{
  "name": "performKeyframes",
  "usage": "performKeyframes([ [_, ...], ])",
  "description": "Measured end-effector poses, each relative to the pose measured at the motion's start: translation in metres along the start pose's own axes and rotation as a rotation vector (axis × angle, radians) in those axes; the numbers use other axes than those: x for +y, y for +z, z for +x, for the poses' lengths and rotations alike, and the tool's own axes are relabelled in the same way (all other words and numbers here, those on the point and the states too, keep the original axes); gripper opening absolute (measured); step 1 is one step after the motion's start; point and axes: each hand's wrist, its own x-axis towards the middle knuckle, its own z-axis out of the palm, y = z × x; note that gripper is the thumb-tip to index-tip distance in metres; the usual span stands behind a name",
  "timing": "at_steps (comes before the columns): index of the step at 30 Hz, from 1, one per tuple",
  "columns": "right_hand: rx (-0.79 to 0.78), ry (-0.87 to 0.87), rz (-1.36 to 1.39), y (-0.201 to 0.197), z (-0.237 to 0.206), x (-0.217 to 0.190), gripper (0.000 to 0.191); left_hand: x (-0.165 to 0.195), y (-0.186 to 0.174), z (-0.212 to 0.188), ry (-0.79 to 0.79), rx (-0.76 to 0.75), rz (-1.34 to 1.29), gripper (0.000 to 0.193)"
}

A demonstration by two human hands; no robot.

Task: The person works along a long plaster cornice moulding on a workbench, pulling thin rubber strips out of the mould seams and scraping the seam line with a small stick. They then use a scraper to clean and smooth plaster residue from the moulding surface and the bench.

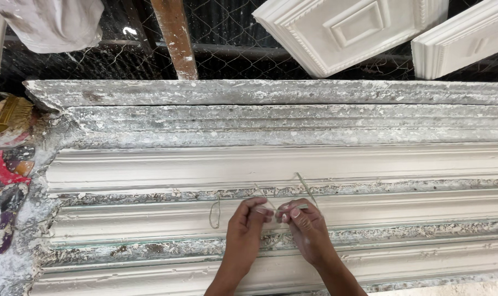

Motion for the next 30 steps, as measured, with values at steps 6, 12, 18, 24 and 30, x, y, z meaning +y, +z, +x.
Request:
performKeyframes([
  [6, 0.115, 0.178, 0.331, -0.007, 0.008, -0.002, 0.013, 0.006, -0.005, -0.008, 0.059, -0.317, -0.326, 0.014],
  [12, 0.120, 0.221, 0.304, -0.003, 0.008, -0.003, 0.017, 0.007, -0.001, -0.019, 0.266, -0.530, -0.033, 0.017],
  [18, -0.166, 0.091, 0.347, 0.001, 0.001, -0.010, 0.015, -0.023, -0.005, -0.008, 0.112, -0.218, -0.134, 0.015],
  [24, -0.332, -0.009, -0.366, -0.007, -0.013, 0.002, 0.014, -0.030, -0.013, 0.020, 0.026, 0.105, -0.416, 0.017],
  [30, 0.054, 0.048, 0.163, -0.023, 0.012, 0.001, 0.010, -0.012, -0.017, 0.001, -0.004, -0.168, -0.370, 0.022],
])
